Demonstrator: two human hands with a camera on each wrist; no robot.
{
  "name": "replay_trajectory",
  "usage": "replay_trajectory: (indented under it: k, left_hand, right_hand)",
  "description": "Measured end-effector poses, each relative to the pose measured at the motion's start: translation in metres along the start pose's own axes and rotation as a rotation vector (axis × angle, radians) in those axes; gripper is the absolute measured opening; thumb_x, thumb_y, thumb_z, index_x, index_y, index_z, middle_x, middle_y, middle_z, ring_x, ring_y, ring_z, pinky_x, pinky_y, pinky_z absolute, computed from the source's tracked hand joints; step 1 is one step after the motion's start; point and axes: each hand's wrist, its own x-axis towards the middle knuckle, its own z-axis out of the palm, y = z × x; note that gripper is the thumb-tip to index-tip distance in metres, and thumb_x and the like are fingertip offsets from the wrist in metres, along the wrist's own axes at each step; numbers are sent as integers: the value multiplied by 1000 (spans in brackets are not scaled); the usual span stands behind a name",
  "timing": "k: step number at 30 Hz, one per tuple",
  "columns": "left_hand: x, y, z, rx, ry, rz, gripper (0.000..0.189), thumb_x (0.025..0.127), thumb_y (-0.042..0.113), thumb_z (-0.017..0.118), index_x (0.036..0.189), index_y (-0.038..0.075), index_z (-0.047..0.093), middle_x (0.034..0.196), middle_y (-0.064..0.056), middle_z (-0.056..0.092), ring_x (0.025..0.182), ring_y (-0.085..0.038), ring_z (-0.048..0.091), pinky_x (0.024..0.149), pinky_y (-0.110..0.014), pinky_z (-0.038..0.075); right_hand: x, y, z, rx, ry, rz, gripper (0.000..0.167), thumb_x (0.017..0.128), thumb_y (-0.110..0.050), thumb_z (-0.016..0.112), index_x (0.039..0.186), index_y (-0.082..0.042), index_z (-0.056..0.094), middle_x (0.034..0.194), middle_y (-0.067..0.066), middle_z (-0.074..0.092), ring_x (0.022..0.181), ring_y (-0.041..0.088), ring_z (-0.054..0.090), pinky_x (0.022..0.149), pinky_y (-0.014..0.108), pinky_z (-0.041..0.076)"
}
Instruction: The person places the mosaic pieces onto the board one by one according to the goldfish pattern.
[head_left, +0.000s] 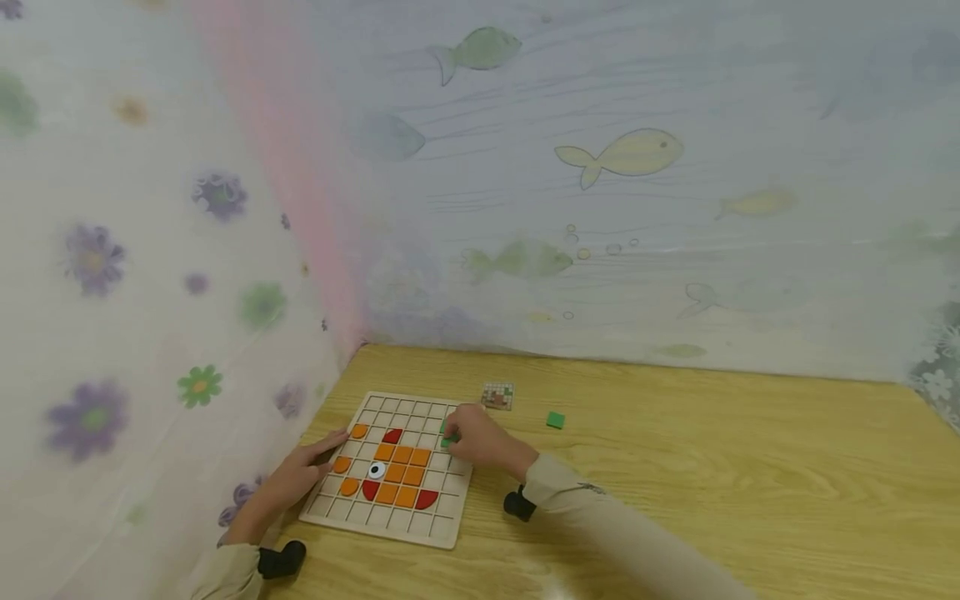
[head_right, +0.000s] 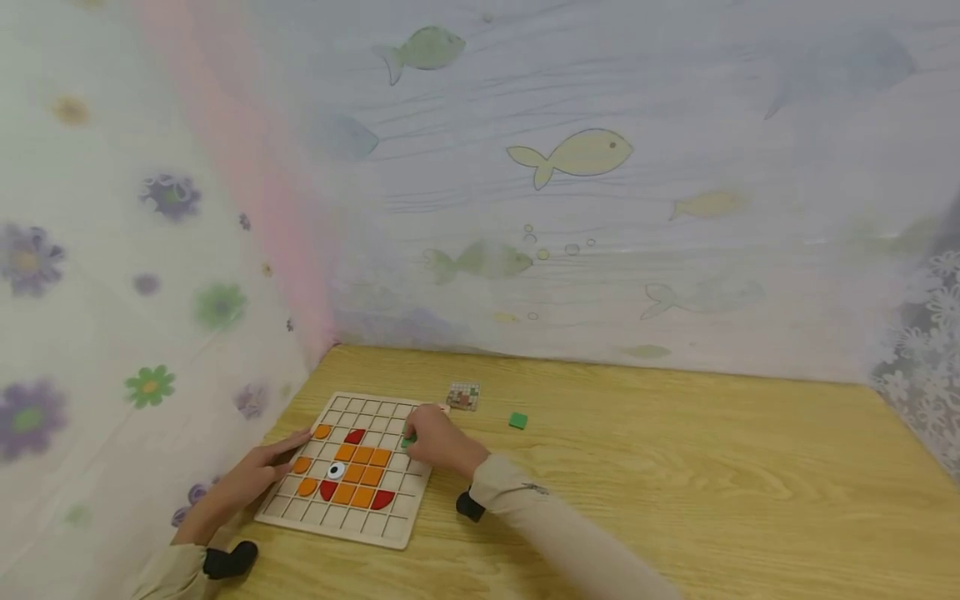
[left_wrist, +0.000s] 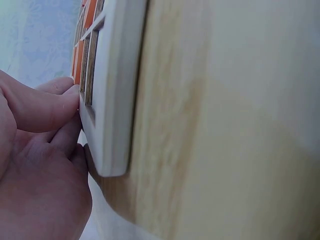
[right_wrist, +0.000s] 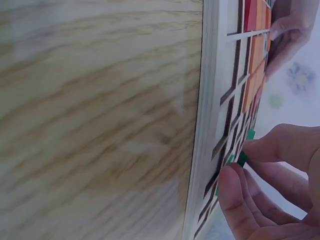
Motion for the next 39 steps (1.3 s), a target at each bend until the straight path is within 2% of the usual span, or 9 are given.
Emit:
replay_trajectory:
  k: [6, 12, 15, 18, 20, 22, 24, 34, 39]
  left_hand:
    - [2, -1, 2, 19, 1, -3, 53, 93, -3, 45, 145, 3, 37, 151, -21, 25, 139, -41, 17, 107, -60, 15]
    - [1, 0, -1, 28, -1, -12, 53, 92, -3, 45, 145, 2, 37, 151, -21, 24, 139, -42, 16, 107, -60, 14]
    - [0, 0, -3, 26, 2, -20, 53, 93, -2, 46, 145, 2, 37, 151, -21, 24, 139, -43, 16, 107, -60, 14]
    - [0, 1, -3, 23, 1, -19, 52, 93, 0, 47, 145, 1, 36, 151, -22, 24, 138, -43, 16, 107, -61, 14]
    - [0, 1, -3, 23, 4, -18, 52, 93, 0, 47, 145, 1, 36, 151, -21, 24, 138, -43, 16, 107, -61, 15]
    - [1, 1, -2, 27, 1, -15, 53, 93, 0, 48, 145, 1, 36, 151, -22, 24, 138, -44, 16, 107, -61, 15]
    - [1, 1, -2, 24, 0, -20, 53, 93, 0, 47, 145, 2, 37, 151, -21, 24, 139, -43, 16, 107, -61, 14]
    - [2, -1, 0, 8, -6, -31, 53, 93, -2, 45, 145, -1, 35, 152, -23, 21, 139, -44, 12, 108, -60, 14]
    - [2, 1, 1, 15, -5, -24, 53, 92, -4, 45, 144, -1, 35, 151, -23, 22, 139, -44, 13, 107, -61, 14]
  right_hand:
    - [2, -4, 7, 24, -29, 51, 33, 73, 15, 57, 57, -11, 44, 56, -6, 25, 52, 7, 17, 54, 21, 21]
    - [3, -11, 9, 5, 8, 11, 44, 63, 21, 46, 59, -14, 19, 61, -4, 7, 54, 9, 7, 61, 26, 24]
    - [5, -13, 10, -44, 13, 25, 42, 63, 20, 48, 55, -14, 25, 57, -6, 15, 57, 9, 15, 69, 28, 29]
    - [6, -13, 11, -61, 2, 73, 32, 67, 19, 53, 54, -9, 48, 57, -6, 35, 62, 8, 27, 74, 26, 34]
    - [4, -13, 11, -70, 0, 95, 24, 71, 17, 57, 66, -6, 65, 68, -3, 53, 68, 7, 39, 77, 23, 39]
    - [2, -13, 10, -78, -5, 105, 20, 74, 14, 60, 78, -2, 71, 77, 2, 61, 73, 9, 47, 77, 22, 44]
    - [-1, -13, 9, -90, -13, 106, 19, 76, 10, 62, 88, -1, 72, 85, 5, 63, 82, 11, 52, 77, 21, 46]
    - [-22, -15, -16, -24, -76, 85, 17, 85, 1, 63, 101, -2, 69, 101, 9, 58, 81, 17, 51, 65, 23, 44]
    - [-37, -8, -33, -39, -70, 119, 20, 84, 2, 61, 102, -3, 69, 107, 9, 63, 110, 26, 54, 88, 37, 47]
